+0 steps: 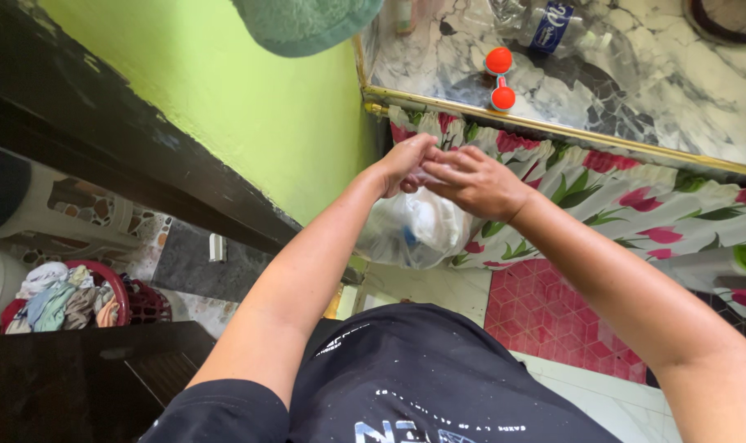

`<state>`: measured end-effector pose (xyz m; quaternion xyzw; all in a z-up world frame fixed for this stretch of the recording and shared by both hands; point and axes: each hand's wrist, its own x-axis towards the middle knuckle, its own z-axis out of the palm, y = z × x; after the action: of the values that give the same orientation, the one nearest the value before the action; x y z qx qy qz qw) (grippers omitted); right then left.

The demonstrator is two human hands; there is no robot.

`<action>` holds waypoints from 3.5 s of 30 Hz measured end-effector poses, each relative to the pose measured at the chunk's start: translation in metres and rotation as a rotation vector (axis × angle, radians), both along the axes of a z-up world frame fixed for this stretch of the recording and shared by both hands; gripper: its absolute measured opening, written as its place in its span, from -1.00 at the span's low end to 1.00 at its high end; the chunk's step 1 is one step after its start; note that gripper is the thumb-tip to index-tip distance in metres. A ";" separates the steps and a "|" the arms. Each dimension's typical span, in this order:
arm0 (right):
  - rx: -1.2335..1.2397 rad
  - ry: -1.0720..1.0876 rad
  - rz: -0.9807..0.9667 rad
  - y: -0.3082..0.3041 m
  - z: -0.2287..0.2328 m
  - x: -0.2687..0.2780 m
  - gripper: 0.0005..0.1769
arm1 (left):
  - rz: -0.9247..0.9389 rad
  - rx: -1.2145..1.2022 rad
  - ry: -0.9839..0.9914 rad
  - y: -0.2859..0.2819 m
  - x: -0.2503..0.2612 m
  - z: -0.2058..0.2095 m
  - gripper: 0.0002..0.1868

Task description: The person washes clothes in a basin, scrubs a rug with a brush, and mixes detergent with water in another bucket.

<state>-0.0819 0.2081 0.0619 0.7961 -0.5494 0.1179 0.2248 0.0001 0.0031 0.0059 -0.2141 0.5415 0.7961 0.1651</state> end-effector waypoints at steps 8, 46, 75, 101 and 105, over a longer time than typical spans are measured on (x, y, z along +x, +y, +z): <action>0.087 -0.019 -0.037 0.000 -0.004 0.005 -0.52 | 0.010 -0.046 -0.017 0.002 0.003 0.006 -0.50; 0.488 -2.432 -0.875 -0.004 -0.116 -0.022 -0.87 | -0.091 -1.272 0.747 0.064 0.033 -0.024 -0.81; -0.264 -1.093 -1.063 0.063 -0.193 -0.117 -0.66 | 0.237 -0.984 0.657 0.105 0.060 -0.015 -0.68; -0.102 -1.017 -1.298 0.105 -0.171 -0.127 -0.37 | 0.115 -0.759 0.816 0.103 0.066 0.067 -0.70; 0.269 -0.917 -1.327 0.113 -0.105 -0.113 -0.31 | 0.083 -0.289 0.683 0.092 0.032 0.058 -0.90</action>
<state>-0.1953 0.3209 -0.0430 0.1979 -0.9531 0.2073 -0.0969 0.0326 0.0955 0.0640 0.0209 0.6631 0.7429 -0.0896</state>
